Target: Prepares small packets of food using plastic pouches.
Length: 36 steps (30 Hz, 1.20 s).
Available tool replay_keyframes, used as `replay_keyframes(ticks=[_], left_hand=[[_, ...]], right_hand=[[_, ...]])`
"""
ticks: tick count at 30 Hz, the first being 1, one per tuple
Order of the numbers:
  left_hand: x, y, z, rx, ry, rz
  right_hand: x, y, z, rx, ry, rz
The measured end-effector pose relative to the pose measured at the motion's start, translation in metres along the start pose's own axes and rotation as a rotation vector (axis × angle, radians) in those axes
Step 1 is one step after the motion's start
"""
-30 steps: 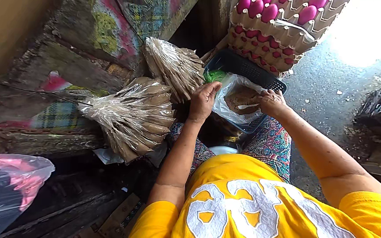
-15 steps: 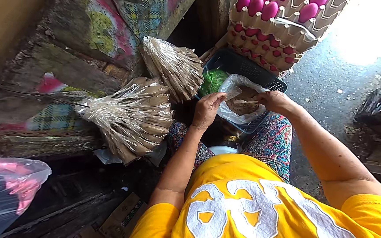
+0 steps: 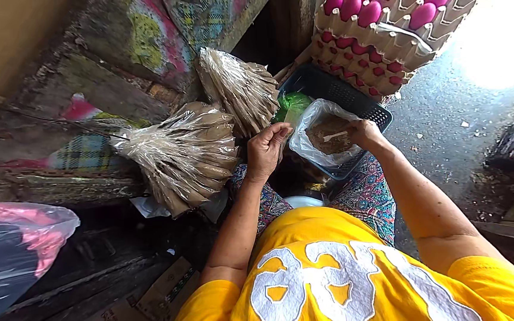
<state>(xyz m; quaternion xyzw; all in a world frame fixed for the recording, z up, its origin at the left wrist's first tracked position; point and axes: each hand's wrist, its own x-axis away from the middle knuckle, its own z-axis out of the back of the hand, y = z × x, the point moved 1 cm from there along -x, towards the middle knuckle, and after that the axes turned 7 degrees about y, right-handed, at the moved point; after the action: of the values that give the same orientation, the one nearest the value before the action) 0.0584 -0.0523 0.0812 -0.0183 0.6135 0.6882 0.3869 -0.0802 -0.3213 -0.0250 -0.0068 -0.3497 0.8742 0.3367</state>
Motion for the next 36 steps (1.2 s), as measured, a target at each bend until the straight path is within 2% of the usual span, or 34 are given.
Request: replay_keyframes(ticks=[6,11,16,23,36], left_hand=[[0.008,-0.025,-0.013,-0.141,-0.098,0.045],[0.006,-0.041,-0.04,-0.282,-0.204,-0.065],[0.003,-0.048,-0.058,-0.34,-0.308,-0.124],[0.002,-0.053,-0.063,-0.354,-0.358,-0.151],[0.003,-0.053,-0.062,-0.354,-0.346,-0.153]], right_hand=[[0.001,0.005,-0.003,-0.11,-0.053,-0.097],[0.017,0.003,0.029,-0.232,-0.05,-0.172],[0.035,-0.002,0.079,-0.273,0.015,-0.031],[0.05,-0.016,0.128,-0.381,0.068,0.028],[0.044,-0.026,0.125,-0.304,0.055,0.126]])
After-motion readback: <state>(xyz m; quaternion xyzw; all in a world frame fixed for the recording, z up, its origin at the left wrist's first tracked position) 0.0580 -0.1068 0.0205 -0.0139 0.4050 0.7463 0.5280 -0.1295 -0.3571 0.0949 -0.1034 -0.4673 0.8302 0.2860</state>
